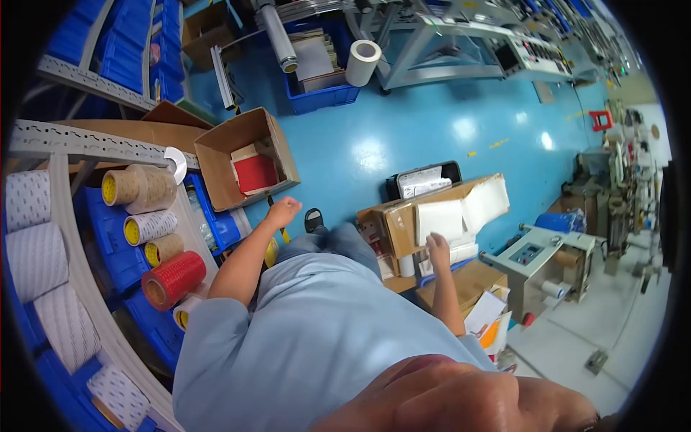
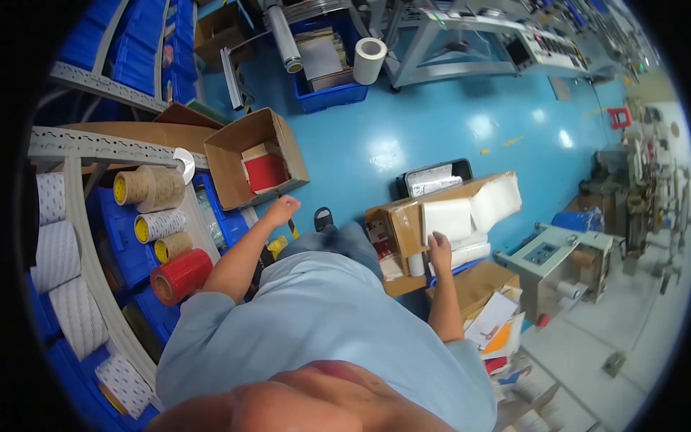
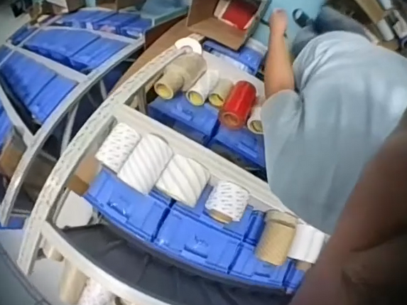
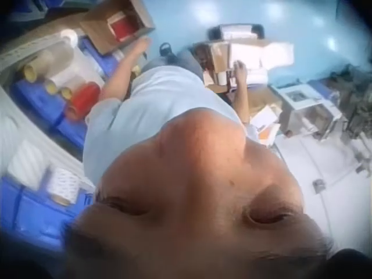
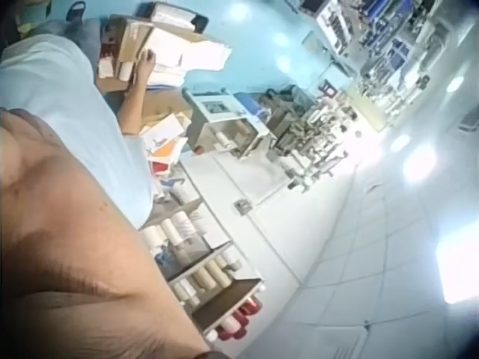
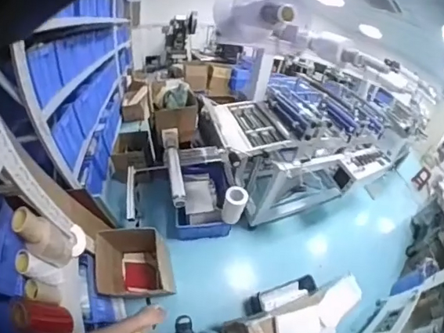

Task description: Loading a roll of adhesive material onto a processing machine in an industrial setting.

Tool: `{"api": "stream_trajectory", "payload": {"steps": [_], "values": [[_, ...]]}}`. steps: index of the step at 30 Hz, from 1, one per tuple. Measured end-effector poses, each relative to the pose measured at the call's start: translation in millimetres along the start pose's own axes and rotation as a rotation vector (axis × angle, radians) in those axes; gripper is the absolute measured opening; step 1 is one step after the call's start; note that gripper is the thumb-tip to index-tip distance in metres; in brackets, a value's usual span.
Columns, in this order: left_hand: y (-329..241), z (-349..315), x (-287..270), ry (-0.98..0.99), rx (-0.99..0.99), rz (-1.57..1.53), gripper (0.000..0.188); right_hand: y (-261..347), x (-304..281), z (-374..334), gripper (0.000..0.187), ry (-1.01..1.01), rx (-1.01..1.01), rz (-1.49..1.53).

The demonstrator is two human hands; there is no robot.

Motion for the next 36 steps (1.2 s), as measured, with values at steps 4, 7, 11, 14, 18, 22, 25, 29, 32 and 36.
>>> {"api": "stream_trajectory", "payload": {"steps": [4, 7, 11, 14, 18, 22, 25, 29, 32, 36], "values": [[19.4, 39.2, -10.2, 0.031, -0.118, -0.288, 0.040, 114.0, 87.6, 138.2, 0.040, 0.195, -0.199, -0.227], [29.8, 48.1, -32.6, 0.025, -0.247, -0.481, 0.034, 195.1, 175.8, 232.9, 0.038, 0.300, -0.261, -0.442], [103.6, 50.6, -30.4, -0.176, -0.466, -0.749, 0.029, 281.5, 296.7, 363.3, 0.053, 0.405, -0.357, -0.610], [147.8, 22.0, 8.8, -0.173, -0.714, -0.667, 0.028, 288.7, 382.4, 474.2, 0.059, 0.361, -0.537, -0.819], [145.0, -33.9, 86.8, -0.100, -0.837, -0.795, 0.024, 290.5, 471.3, 545.1, 0.065, 0.209, -0.471, -1.059], [95.1, 2.3, 71.8, 0.005, -0.966, -1.058, 0.019, 278.0, 492.5, 590.6, 0.068, 0.216, -0.326, -1.188], [109.3, 37.6, 47.2, 0.065, -0.780, -0.773, 0.020, 273.0, 509.1, 602.3, 0.069, 0.255, -0.324, -1.080], [117.7, 116.9, -13.8, -0.111, -0.795, -0.892, 0.023, 276.1, 500.5, 619.7, 0.065, 0.196, -0.266, -1.007], [104.5, 174.3, -46.6, -0.147, -0.703, -0.970, 0.022, 281.2, 481.6, 625.1, 0.063, 0.154, -0.232, -0.983], [67.6, 245.1, -65.9, -0.139, -0.464, -0.764, 0.030, 273.8, 439.7, 590.1, 0.048, 0.152, 0.015, -0.271]]}}
Point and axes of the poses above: each hand's wrist, its own z-axis towards the middle knuckle, its own x-axis out of the palm, y = z × x, the point moved 6 cm from there along z, towards the middle knuckle, and after that the axes turned 15 degrees about z, right-handed, at the moved point
